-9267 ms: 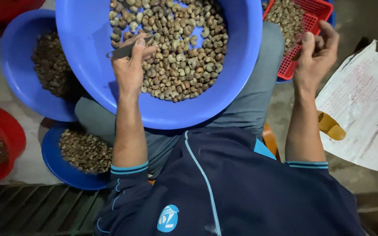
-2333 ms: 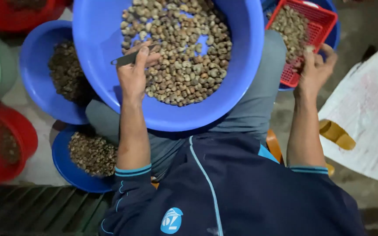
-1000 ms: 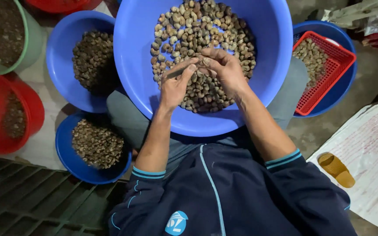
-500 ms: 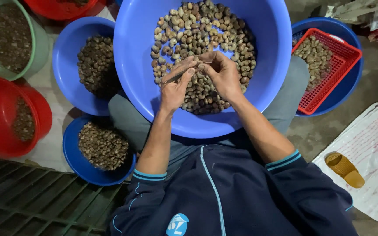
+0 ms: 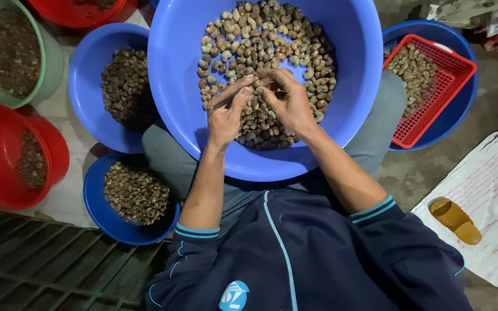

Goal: The person sits with a large blue basin of nuts on their lap and uses a small knife to peel the outer skin off individual nuts. The peeled nuts are then placed into a red basket to the right.

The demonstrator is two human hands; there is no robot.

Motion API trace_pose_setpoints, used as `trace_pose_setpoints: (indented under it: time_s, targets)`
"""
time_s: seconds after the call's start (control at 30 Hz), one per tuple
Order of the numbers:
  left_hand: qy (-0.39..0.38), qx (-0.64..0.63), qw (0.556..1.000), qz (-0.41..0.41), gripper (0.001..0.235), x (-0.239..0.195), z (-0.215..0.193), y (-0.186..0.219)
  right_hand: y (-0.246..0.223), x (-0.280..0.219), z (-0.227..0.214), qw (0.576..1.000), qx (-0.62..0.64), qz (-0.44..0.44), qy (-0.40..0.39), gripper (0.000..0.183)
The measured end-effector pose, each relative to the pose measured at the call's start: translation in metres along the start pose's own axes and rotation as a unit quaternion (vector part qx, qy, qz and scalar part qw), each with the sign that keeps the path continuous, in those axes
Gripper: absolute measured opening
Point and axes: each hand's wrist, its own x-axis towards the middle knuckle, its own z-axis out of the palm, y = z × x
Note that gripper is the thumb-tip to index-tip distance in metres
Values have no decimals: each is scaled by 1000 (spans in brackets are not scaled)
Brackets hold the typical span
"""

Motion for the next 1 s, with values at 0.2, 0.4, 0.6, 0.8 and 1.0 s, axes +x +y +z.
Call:
trace_pose_setpoints:
  time_s: [0.2,0.4,0.6,0.8,1.0]
  targets:
    - [4,2,1000,-14,25,0,-1,9,7,-3,1,1000,-9,2,-4,25]
    - [-11,-3,1000,-16,25,2,-1,17,6,-5,1,1000,-17,10,5,25]
    - [3,12,1000,-15,26,0,0,1,14,-5,1,1000,-20,6,9,25]
    - [-6,11,1000,-10,25,1,1,6,16,-5,1,1000,-14,6,18,25]
    - [-28,21,999,28,25,3,3,11,0,-5,1,997,54,45,15,22]
